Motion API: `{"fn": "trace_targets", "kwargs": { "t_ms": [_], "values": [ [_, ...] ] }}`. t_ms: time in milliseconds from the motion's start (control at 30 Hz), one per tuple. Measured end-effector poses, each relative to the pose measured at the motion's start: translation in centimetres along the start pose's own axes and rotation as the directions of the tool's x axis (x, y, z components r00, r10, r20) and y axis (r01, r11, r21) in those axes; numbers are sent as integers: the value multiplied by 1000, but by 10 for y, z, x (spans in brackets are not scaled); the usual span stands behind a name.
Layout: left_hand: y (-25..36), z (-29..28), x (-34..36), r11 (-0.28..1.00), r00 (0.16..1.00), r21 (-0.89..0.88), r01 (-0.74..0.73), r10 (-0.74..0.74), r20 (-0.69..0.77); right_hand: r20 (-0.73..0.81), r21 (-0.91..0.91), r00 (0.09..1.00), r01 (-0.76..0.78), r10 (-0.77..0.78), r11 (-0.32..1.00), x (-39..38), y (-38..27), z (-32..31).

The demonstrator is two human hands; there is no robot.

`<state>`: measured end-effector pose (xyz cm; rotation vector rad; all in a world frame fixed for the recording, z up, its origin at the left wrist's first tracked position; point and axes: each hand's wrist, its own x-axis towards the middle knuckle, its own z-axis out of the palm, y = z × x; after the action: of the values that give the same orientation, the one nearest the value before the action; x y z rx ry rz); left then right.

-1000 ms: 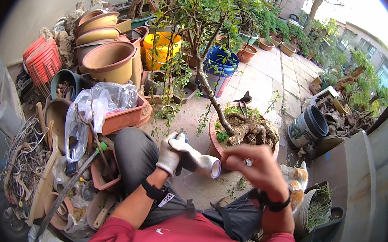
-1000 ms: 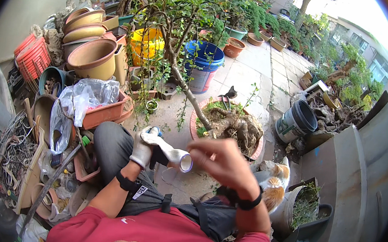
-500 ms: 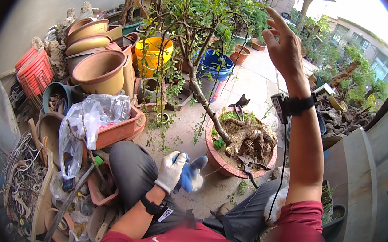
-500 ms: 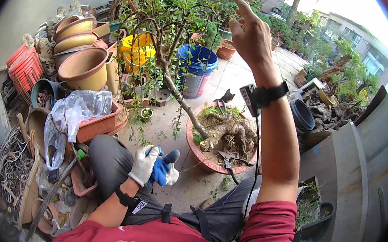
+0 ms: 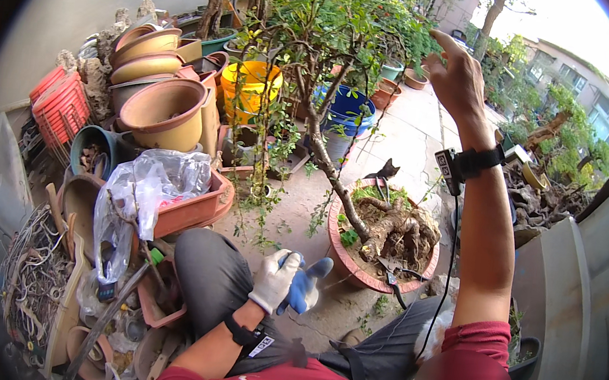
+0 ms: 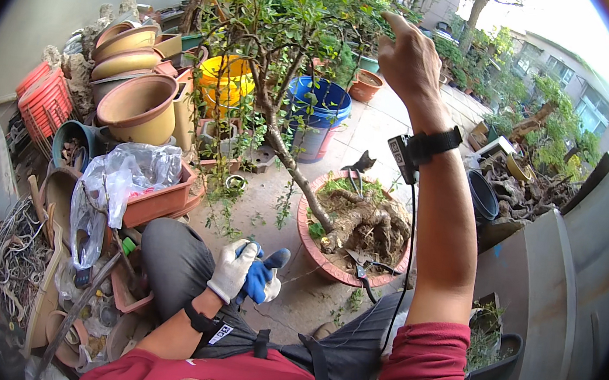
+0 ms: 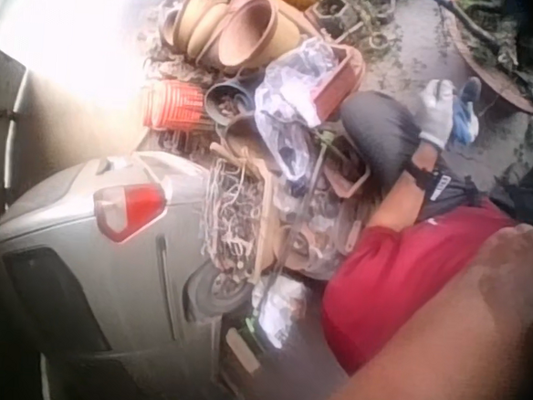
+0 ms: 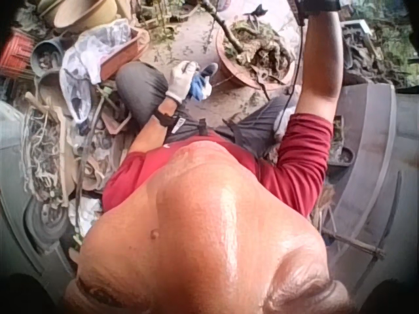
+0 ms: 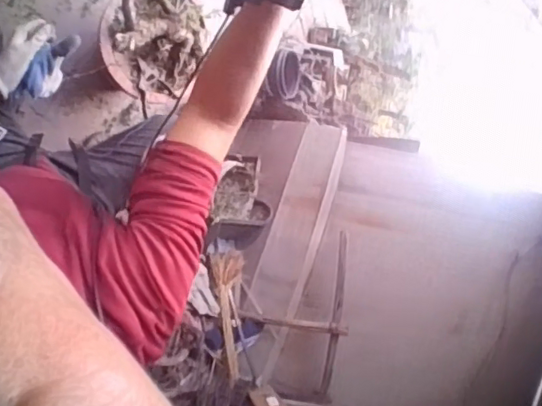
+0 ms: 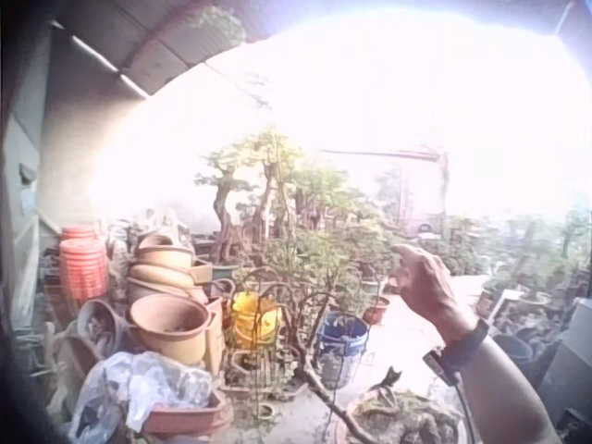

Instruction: The person sits on the ground and wraps a thin wire around the branches of a potted bonsai tree. They use both hands to bend and secure the wire along the branches to shape the tree.

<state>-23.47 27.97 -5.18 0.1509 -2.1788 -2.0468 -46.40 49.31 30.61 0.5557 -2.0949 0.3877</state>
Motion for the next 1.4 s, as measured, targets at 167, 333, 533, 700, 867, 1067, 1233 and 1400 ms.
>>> {"fn": "trace_targets", "kwargs": {
  "t_ms": [167,333,533,700,867,1067,1233,1400],
  "values": [
    [-5,1,0,999,999,-4,36,-35,12,-23,45,999,33,-32,998,-2,2,5],
    [-11,1,1,998,999,62,32,-33,8,-83,132,995,60,-49,989,-10,3,13],
    [-12,2,2,999,999,16,28,-29,18,-98,127,995,40,-27,991,-17,2,18],
    [-7,0,-1,1000,1000,-13,16,-15,24,-182,89,980,94,-77,992,-26,-15,7],
    [2,-1,-2,1000,1000,30,3,-3,6,-227,228,973,87,-34,970,-68,-57,-18],
    [30,-4,-1,967,989,-225,-115,89,-120,189,617,964,-267,190,741,-170,-101,-32],
    [63,-21,9,916,943,-360,-176,51,-330,455,704,837,-547,303,454,-250,-114,-20],
    [86,-38,18,913,900,-314,-260,112,-421,541,731,780,-621,314,282,-296,-112,-36]
  ]
}}
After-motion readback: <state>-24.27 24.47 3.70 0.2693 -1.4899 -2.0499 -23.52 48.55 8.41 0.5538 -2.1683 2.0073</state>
